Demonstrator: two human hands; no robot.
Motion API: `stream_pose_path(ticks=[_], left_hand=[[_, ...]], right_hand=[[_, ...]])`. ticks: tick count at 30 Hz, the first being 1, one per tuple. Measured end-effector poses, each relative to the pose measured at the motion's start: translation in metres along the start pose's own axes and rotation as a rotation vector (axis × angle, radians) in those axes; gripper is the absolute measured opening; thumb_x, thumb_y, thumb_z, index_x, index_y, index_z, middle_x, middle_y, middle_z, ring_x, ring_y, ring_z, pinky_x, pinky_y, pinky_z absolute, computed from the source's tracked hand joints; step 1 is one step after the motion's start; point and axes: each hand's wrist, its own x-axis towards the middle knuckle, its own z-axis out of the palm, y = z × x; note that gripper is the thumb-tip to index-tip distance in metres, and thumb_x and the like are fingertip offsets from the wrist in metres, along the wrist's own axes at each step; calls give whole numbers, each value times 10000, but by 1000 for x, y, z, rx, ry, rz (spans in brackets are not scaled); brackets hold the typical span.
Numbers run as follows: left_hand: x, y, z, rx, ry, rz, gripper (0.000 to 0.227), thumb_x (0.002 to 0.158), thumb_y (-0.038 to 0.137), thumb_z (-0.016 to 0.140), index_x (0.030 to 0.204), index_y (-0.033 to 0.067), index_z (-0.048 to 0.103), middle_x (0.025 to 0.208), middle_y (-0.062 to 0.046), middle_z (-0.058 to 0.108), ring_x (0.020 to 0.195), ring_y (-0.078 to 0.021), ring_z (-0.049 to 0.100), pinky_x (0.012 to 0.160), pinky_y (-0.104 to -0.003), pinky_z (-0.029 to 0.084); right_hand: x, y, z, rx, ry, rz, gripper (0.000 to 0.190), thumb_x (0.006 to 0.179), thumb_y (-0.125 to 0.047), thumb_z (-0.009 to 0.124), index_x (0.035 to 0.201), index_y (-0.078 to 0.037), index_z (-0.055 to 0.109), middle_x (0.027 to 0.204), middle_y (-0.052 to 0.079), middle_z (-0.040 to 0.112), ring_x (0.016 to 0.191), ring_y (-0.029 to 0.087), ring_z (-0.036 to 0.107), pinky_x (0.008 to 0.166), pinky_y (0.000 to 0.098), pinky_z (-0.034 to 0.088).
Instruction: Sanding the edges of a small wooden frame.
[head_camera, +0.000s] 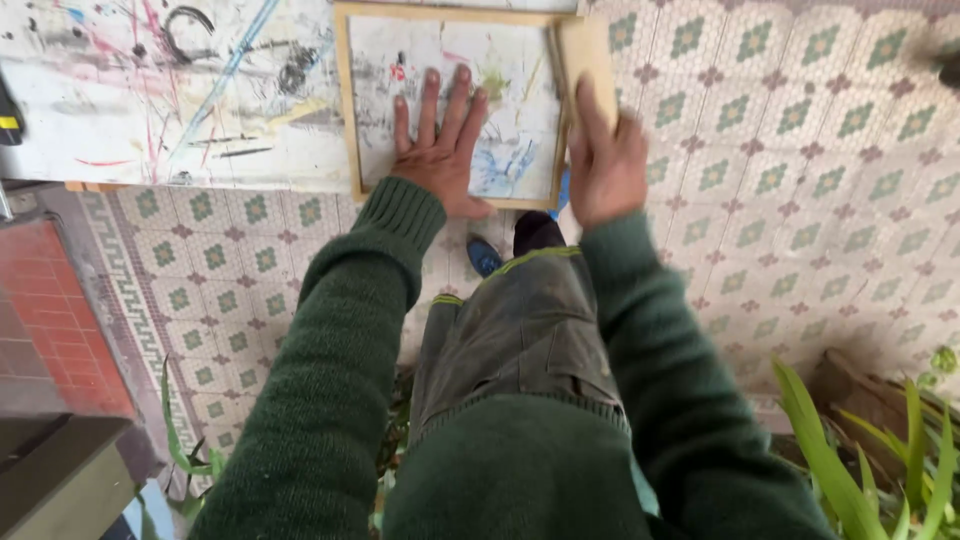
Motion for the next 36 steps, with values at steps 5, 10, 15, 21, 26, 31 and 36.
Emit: stream_pose_path(ticks=[5, 10, 15, 21, 26, 31, 36], left_hand=[[13, -2, -15, 7, 74, -9, 1529, 524, 715, 890, 1669, 133, 61, 1719, -110, -121, 1562, -433, -137, 1198, -748, -42], [10, 11, -22, -11, -15, -22, 1545, 512, 703, 889, 1664, 132, 33, 1719, -115, -121, 1562, -428, -150, 1206, -737, -41], [4, 2, -11, -16, 90, 39, 1542, 536, 701, 899, 1668, 108, 36, 1722, -138, -109, 1557, -439, -138, 1201, -745, -24], [1, 11, -23, -24, -54, -73, 1515, 507, 661, 904, 1659, 154, 60, 1727, -96, -100, 1578, -395, -123, 1226, -716, -37], [5, 6, -20, -49, 44, -20, 1529, 510, 673, 907, 1666, 136, 64, 1721, -117, -100, 1570, -416, -124, 1217, -725, -30], [9, 2, -23, -19, 88, 10, 1513, 548, 696, 902, 1672, 129, 62, 1726, -117, -96, 1567, -421, -127, 1198, -747, -33], [0, 10, -16, -34, 14, -26, 1522, 504, 677, 902, 1673, 154, 79, 1731, -107, -88, 1575, -413, -110, 1217, -719, -30]], right_hand=[[-111, 5, 6, -22, -4, 14, 482, 1043, -186, 606, 1519, -234, 543, 1237, 262, 600, 1088, 396, 594, 931, 489, 522], [-5, 8, -8, 29, 54, -66, 489, 1097, -160, 608, 1574, -199, 504, 1203, 238, 606, 1047, 407, 579, 907, 490, 522], [-49, 4, -5, 50, -25, -14, 523, 1074, -112, 610, 1584, -161, 501, 1189, 246, 599, 1036, 403, 579, 911, 484, 507], [-88, 17, 0, -100, -23, -64, 488, 1022, -130, 637, 1500, -209, 585, 1267, 282, 606, 1118, 426, 599, 941, 472, 527], [21, 14, -4, 35, -51, 22, 484, 1087, -143, 606, 1563, -136, 522, 1136, 275, 604, 988, 396, 599, 863, 467, 529], [-102, 9, 3, -63, 28, -117, 523, 1046, -95, 576, 1562, -112, 491, 1349, 300, 564, 1184, 449, 568, 1016, 506, 501], [-52, -2, -11, 62, 32, -102, 481, 1068, -96, 578, 1542, -152, 523, 1331, 279, 569, 1164, 434, 569, 1006, 482, 505]])
